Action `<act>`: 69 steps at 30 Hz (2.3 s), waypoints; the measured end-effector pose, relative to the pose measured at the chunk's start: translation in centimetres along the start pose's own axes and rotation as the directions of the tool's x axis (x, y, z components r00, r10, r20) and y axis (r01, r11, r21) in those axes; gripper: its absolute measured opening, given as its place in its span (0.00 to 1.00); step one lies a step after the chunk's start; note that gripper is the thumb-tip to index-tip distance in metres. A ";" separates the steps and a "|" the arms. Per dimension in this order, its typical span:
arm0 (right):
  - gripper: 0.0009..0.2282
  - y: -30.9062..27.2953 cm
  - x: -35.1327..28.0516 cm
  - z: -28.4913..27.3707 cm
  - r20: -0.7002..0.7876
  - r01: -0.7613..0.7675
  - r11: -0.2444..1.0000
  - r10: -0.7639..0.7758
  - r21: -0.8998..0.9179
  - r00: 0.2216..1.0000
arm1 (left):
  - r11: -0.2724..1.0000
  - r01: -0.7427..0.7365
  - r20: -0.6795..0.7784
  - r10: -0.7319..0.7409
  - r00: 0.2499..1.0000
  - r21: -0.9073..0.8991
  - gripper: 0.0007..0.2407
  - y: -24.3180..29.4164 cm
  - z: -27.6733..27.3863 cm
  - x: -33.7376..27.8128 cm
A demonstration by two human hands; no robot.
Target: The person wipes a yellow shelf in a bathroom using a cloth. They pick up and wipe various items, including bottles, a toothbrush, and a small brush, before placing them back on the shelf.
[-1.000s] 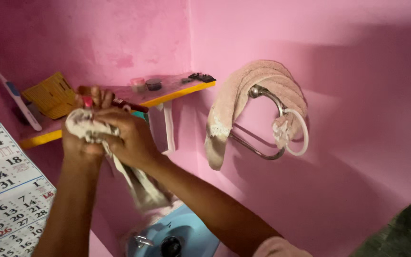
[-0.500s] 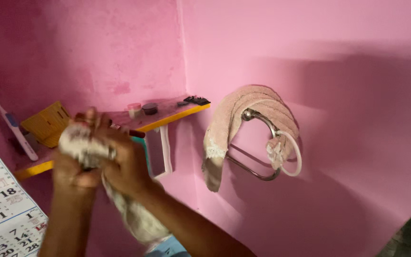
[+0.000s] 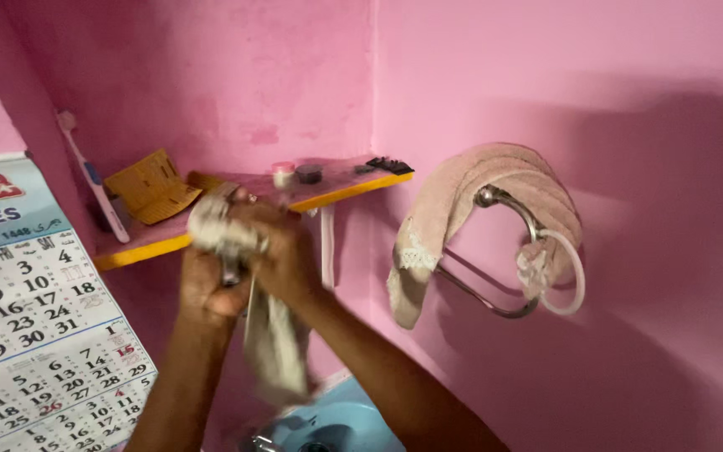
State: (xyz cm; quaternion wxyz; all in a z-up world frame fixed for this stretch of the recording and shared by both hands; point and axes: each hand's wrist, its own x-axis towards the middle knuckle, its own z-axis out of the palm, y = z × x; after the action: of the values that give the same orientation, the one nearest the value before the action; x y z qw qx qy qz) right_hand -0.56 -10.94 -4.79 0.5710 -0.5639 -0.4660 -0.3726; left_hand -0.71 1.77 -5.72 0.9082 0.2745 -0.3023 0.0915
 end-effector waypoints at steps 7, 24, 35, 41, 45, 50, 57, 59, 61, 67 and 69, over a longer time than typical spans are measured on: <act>0.17 -2.0 -1.8 -0.7 0.175 0.223 0.973 -0.209 -0.061 0.962 | 0.991 0.118 -0.066 -0.123 0.990 -0.069 0.11 2.3 1.9 1.3; 0.17 -3.0 -1.9 -1.1 0.065 0.116 0.993 -0.115 -0.007 0.991 | 0.924 0.193 0.246 -0.113 0.963 -0.331 0.15 2.3 1.1 1.2; 0.13 -0.5 -1.7 -1.3 0.117 0.061 0.998 -0.063 0.017 0.991 | 0.999 -0.014 0.091 0.019 0.996 -0.048 0.13 -0.1 -2.5 1.7; 0.14 0.3 -1.8 0.3 0.033 -0.110 0.974 0.105 0.200 0.994 | 0.991 0.103 0.105 -0.093 0.990 -0.087 0.10 1.2 -1.9 1.7; 0.15 0.0 -1.5 -1.0 -0.009 -0.029 0.999 0.030 0.019 1.000 | 0.984 0.085 0.086 -0.099 0.991 0.154 0.13 0.2 -0.1 0.1; 0.16 -0.4 -0.9 -2.7 0.141 0.020 1.000 -0.017 -0.020 0.990 | 0.991 0.060 -0.179 -0.081 0.981 -0.119 0.14 0.4 1.5 -0.1; 0.15 1.7 -0.6 -3.4 -0.038 -0.155 0.955 0.170 0.251 0.985 | 0.999 0.031 -0.239 -0.037 0.970 -0.028 0.11 -0.2 -4.0 2.0; 0.14 1.6 -0.5 -2.8 -0.129 -0.099 0.958 0.138 0.271 0.982 | 0.999 -0.004 -0.358 0.023 0.934 0.054 0.11 -0.6 -3.7 2.1; 0.14 0.9 -1.4 -2.3 -0.118 -0.062 0.975 0.089 0.214 0.989 | 0.994 -0.045 -0.366 0.080 0.927 0.103 0.10 -0.8 -2.9 1.7; 0.12 -0.5 -1.9 -3.1 -0.303 -0.153 0.917 0.274 0.369 0.913 | 0.998 -0.045 -0.442 0.061 0.895 0.046 0.08 0.1 0.2 0.8; 0.14 -0.5 -1.8 -3.0 -0.258 -0.056 0.977 0.110 0.207 0.960 | 0.997 -0.082 -0.334 0.073 0.940 -0.011 0.06 0.1 1.1 0.5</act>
State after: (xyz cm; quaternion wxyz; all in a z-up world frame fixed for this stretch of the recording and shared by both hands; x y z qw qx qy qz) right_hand -1.25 -14.12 -6.11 0.6970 -0.4680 -0.3950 -0.3729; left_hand -0.95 1.27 -4.64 0.9453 0.2315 -0.1562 0.1684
